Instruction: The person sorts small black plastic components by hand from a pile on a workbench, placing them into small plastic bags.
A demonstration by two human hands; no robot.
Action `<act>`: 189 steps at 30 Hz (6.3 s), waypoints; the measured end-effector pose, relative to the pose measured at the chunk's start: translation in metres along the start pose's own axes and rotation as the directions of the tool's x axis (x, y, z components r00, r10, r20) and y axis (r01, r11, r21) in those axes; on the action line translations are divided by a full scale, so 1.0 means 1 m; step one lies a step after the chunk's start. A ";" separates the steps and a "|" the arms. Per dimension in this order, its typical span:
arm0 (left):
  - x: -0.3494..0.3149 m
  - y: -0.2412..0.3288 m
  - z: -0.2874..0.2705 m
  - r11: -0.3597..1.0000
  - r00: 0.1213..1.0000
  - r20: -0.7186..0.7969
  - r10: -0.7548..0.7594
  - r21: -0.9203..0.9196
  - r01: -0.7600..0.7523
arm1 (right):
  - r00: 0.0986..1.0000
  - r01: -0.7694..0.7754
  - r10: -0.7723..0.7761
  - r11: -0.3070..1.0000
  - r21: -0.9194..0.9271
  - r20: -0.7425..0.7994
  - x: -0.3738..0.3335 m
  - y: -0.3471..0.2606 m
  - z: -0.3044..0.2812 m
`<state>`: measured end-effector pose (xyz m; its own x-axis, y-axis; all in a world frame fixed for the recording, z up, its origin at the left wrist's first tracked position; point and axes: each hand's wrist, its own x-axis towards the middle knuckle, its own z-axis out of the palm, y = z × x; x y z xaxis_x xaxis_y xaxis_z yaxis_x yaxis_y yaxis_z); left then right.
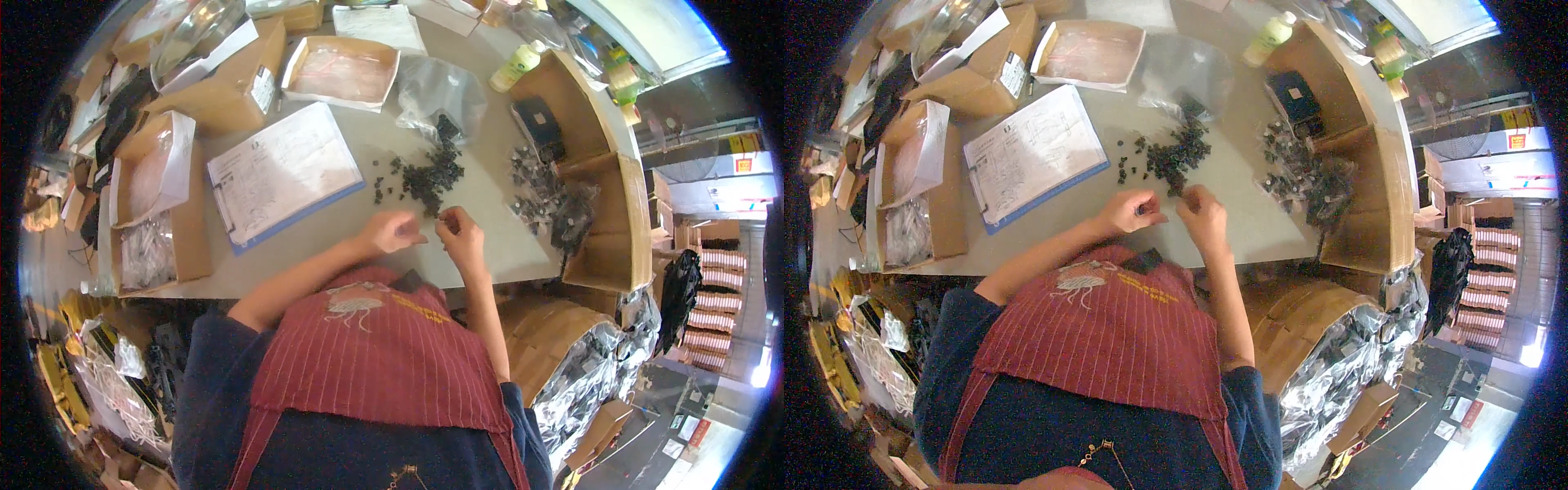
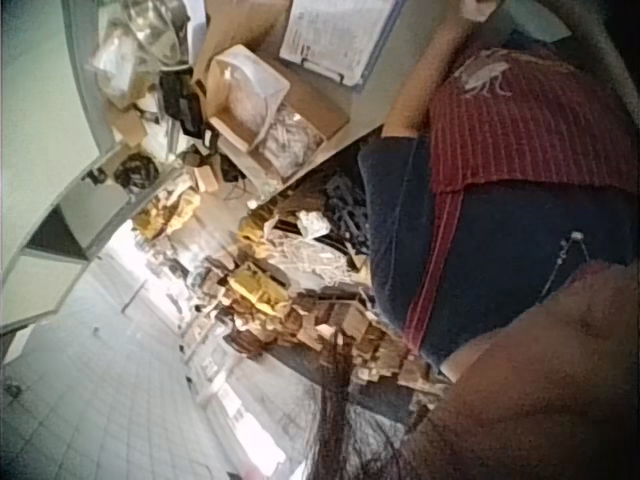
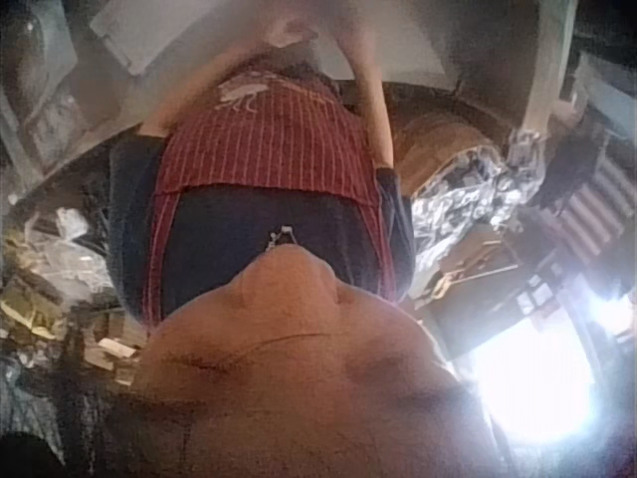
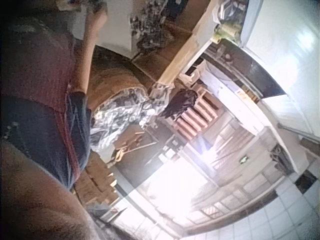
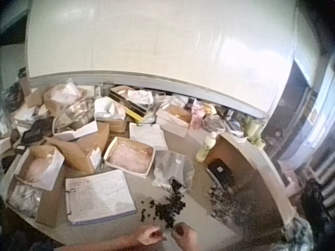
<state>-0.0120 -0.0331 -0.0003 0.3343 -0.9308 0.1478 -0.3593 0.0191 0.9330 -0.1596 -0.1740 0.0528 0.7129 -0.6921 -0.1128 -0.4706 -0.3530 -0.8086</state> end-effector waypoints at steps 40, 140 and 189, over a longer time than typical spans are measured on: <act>0.001 -0.002 -0.016 0.997 0.978 0.197 -0.072 0.049 0.064 | 0.656 0.750 -0.738 0.615 -0.243 0.157 -0.006 -0.053 0.000; -0.018 0.054 -0.042 0.881 0.992 -0.059 -0.110 0.456 0.125 | 0.917 0.355 -0.389 0.896 -0.265 -0.088 -0.011 0.018 0.019; -0.019 0.029 -0.022 0.975 0.981 0.009 -0.196 -0.102 0.196 | 0.864 0.501 -0.499 0.865 0.022 -0.067 -0.028 -0.048 0.000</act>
<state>-0.0099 -0.0066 0.0312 0.3905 -0.9197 -0.0410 -0.1962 -0.1267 0.9724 -0.1567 -0.1376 0.0950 0.8161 -0.4638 0.3447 -0.0380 -0.6382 -0.7689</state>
